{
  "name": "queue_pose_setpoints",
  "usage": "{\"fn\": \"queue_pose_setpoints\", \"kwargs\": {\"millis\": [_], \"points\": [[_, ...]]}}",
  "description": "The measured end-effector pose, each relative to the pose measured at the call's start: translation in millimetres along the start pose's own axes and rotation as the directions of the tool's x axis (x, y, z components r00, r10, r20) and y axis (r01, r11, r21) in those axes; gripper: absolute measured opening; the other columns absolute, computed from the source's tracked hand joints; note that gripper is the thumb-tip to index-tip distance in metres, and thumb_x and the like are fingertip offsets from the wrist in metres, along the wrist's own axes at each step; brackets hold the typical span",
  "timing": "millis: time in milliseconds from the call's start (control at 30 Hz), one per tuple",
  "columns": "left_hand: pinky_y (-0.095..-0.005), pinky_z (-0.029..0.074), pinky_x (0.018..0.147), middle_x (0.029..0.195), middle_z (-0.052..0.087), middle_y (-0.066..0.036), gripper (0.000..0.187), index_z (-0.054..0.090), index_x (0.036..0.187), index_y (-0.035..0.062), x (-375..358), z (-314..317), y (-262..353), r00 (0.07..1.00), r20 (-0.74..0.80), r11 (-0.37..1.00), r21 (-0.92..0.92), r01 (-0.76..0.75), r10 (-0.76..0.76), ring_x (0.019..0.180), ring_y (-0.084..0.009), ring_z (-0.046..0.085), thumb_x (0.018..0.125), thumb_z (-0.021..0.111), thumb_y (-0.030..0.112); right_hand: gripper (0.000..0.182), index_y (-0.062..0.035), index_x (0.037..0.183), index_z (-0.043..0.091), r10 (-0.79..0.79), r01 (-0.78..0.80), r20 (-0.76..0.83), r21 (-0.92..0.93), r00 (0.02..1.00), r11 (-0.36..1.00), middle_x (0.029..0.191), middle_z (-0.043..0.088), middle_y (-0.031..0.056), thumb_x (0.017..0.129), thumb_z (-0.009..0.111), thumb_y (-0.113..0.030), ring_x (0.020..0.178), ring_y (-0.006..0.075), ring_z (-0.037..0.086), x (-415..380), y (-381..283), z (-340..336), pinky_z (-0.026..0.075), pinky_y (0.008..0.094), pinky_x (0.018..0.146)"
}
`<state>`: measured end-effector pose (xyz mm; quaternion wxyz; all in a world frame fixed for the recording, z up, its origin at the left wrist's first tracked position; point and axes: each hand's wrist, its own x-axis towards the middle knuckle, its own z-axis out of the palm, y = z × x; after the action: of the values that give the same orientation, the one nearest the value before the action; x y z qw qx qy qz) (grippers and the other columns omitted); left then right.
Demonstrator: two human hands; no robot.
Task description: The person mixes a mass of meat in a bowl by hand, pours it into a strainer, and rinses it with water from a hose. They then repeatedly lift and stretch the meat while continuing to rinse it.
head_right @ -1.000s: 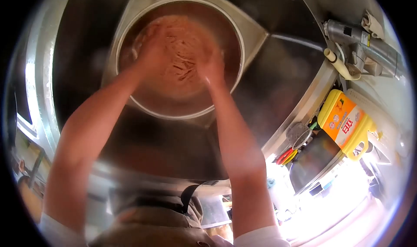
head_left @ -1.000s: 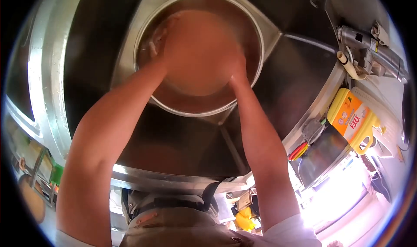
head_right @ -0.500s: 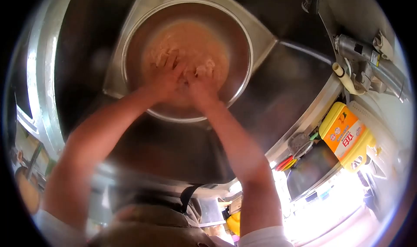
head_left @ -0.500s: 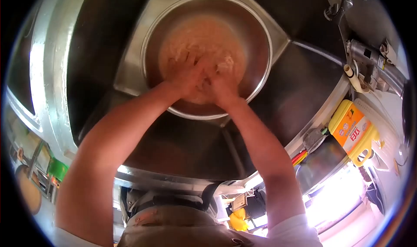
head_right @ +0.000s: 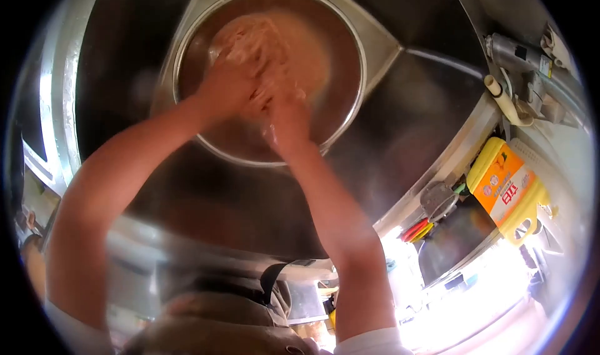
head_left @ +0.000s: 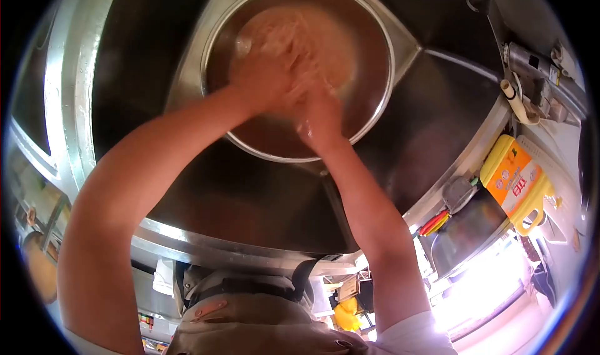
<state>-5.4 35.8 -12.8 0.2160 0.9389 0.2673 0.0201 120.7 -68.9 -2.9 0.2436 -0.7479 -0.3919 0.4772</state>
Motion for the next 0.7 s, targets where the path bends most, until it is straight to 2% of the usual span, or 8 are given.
{"fn": "queue_pose_setpoints", "kwargs": {"millis": [67, 200, 267, 433, 500, 567, 667, 700], "points": [[-0.0579, 0.025, 0.100, 0.125, 0.051, -0.017, 0.035, 0.059, 0.114, 0.0070, -39.7, 22.5, 16.0, 0.995, -0.075, 0.996, 0.054, 0.066, -0.061, 0.121, -0.0322, 0.042, 0.084, 0.048, 0.022, 0.049, -0.0015, 0.127, 0.041, -0.371, 0.322, 0.058, -0.629, 0.927, 0.708, 0.106, 0.059, 0.0207, 0.083, 0.053, -0.019, 0.103, 0.0347, 0.054, -13.7, 18.6, 16.0, 0.038, 0.0481, 0.092], [-0.0588, 0.033, 0.095, 0.123, 0.050, -0.019, 0.036, 0.057, 0.117, 0.0073, -50.4, 55.8, 23.6, 0.921, 0.162, 0.934, 0.014, 0.356, -0.354, 0.117, -0.0339, 0.044, 0.084, 0.047, 0.018, 0.052, -0.0022, 0.130, 0.038, -0.232, 0.220, 0.090, -0.750, 0.968, 0.625, 0.113, 0.054, 0.0237, 0.082, 0.053, -0.015, 0.107, 0.0383, 0.051, -14.6, 31.9, 51.9, 0.034, 0.0532, 0.094], [-0.0552, 0.035, 0.093, 0.122, 0.051, -0.018, 0.036, 0.057, 0.117, 0.0071, -31.9, 67.6, 16.4, 0.854, 0.255, 0.873, -0.069, 0.483, -0.453, 0.116, -0.0320, 0.046, 0.084, 0.048, 0.018, 0.056, -0.0023, 0.132, 0.035, 0.033, 0.139, 0.225, -0.702, 0.974, 0.698, 0.121, 0.049, 0.0244, 0.081, 0.055, -0.016, 0.114, 0.0373, 0.047, 9.0, 33.3, 50.8, 0.035, 0.0494, 0.096], [-0.0461, 0.041, 0.088, 0.120, 0.054, -0.015, 0.035, 0.057, 0.117, 0.0067, 52.8, 50.3, -19.2, 0.793, 0.398, 0.542, -0.582, 0.607, -0.462, 0.113, -0.0273, 0.050, 0.085, 0.051, 0.020, 0.060, -0.0032, 0.136, 0.032, 0.087, -0.049, -0.271, 0.145, 0.959, 0.988, 0.132, 0.043, 0.0187, 0.086, 0.056, -0.023, 0.124, 0.0290, 0.041, 73.1, 116.0, 81.0, 0.036, 0.0375, 0.100], [-0.0424, 0.044, 0.086, 0.119, 0.055, -0.014, 0.035, 0.057, 0.117, 0.0065, 72.8, 34.3, -28.3, 0.807, 0.442, 0.337, -0.748, 0.572, -0.391, 0.112, -0.0254, 0.051, 0.085, 0.052, 0.021, 0.052, -0.0033, 0.133, 0.037, 0.170, -0.072, -0.184, 0.446, 0.968, 0.892, 0.128, 0.046, 0.0149, 0.088, 0.055, -0.023, 0.119, 0.0248, 0.044, 85.8, 107.5, 61.7, 0.040, 0.0340, 0.095], [-0.0388, 0.046, 0.084, 0.118, 0.056, -0.012, 0.035, 0.057, 0.117, 0.0063, 71.8, 21.6, -36.1, 0.836, 0.420, 0.275, -0.808, 0.522, -0.352, 0.111, -0.0236, 0.053, 0.086, 0.054, 0.022, 0.037, -0.0029, 0.124, 0.048, 0.198, -0.287, 0.209, 0.616, 0.957, 0.733, 0.116, 0.055, 0.0097, 0.091, 0.052, -0.019, 0.105, 0.0197, 0.054, 56.0, 78.4, 16.6, 0.046, 0.0316, 0.084], [-0.0360, 0.046, 0.086, 0.115, 0.059, -0.013, 0.038, 0.057, 0.116, 0.0056, 58.6, -3.5, -43.5, 0.807, 0.273, 0.434, -0.730, 0.529, -0.524, 0.110, -0.0243, 0.054, 0.082, 0.058, 0.023, 0.043, -0.0041, 0.130, 0.044, 0.211, -0.206, 0.018, 0.300, 0.977, 0.931, 0.124, 0.052, 0.0096, 0.091, 0.052, -0.021, 0.109, 0.0192, 0.052, 22.9, -17.7, -31.7, 0.044, 0.0298, 0.089], [-0.0356, 0.045, 0.088, 0.113, 0.060, -0.014, 0.040, 0.057, 0.116, 0.0053, 51.0, -7.5, -39.5, 0.781, 0.225, 0.481, -0.679, 0.554, -0.583, 0.111, -0.0252, 0.054, 0.080, 0.059, 0.024, 0.049, -0.0041, 0.134, 0.040, -0.001, 0.013, -0.097, 0.127, 0.995, 0.992, 0.128, 0.050, 0.0102, 0.092, 0.051, -0.026, 0.111, 0.0203, 0.051, 46.9, 34.9, -33.6, 0.042, 0.0292, 0.092]]}}
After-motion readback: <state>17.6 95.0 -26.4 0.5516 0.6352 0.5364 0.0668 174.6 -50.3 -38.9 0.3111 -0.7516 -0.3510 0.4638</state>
